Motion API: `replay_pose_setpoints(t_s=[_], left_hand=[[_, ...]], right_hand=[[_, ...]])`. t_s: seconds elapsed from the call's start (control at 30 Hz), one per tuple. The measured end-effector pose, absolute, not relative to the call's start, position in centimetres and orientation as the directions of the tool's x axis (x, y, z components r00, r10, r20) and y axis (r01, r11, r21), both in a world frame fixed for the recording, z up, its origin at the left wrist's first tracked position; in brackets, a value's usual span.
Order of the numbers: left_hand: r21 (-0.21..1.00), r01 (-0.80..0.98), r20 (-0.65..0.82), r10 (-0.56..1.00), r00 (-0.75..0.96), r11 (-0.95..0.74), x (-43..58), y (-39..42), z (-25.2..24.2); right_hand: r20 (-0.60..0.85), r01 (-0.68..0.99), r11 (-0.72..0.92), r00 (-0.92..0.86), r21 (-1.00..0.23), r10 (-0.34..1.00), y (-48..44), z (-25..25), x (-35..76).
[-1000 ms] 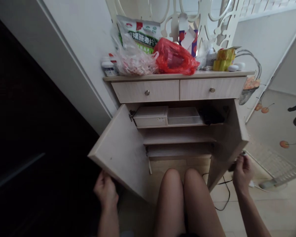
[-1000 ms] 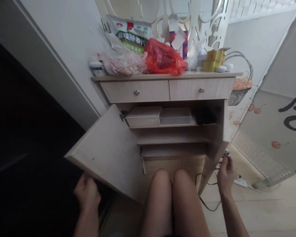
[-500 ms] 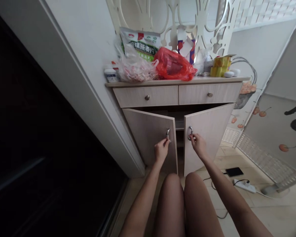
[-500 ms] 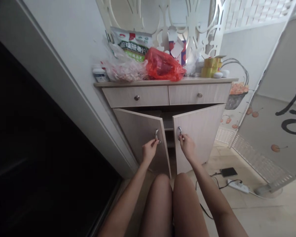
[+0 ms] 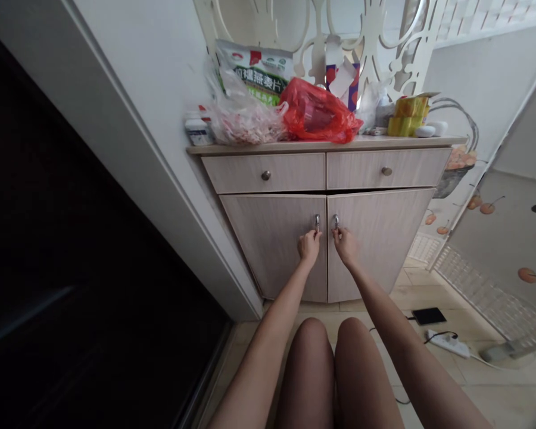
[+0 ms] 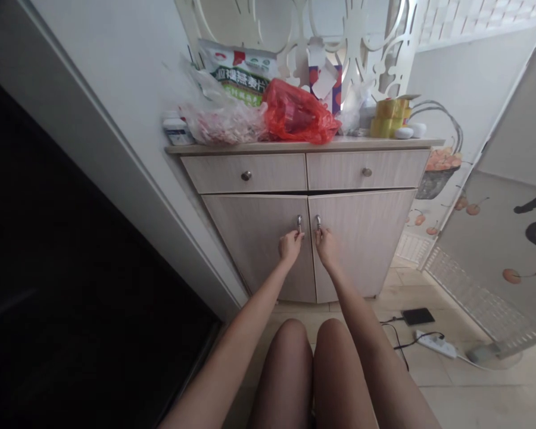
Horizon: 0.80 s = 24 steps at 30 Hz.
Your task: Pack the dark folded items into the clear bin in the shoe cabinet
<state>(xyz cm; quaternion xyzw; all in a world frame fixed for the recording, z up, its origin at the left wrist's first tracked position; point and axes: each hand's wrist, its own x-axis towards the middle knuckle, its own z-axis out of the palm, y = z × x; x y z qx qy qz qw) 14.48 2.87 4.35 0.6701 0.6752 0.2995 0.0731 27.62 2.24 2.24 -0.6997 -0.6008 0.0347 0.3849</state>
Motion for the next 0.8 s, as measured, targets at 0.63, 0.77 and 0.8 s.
replay_pose_setpoints(t_s=[0.63,0.77,0.8], left_hand=[[0.48,0.871,0.266,0.963,-0.032,-0.104,14.8,6.6,5.0],[0.499,0.858,0.273,0.962,-0.024,-0.121,14.7,7.0,4.7],[0.506,0.854,0.273,0.962,-0.023,-0.123,14.7,7.0,4.7]], right_hand=[[0.279,0.825,-0.118,0.317,-0.553,0.907,5.0,5.0,26.9],[0.279,0.812,-0.096,0.305,-0.576,0.911,5.6,4.5,27.0],[0.281,0.809,-0.093,0.307,-0.58,0.909,5.8,4.4,27.0]])
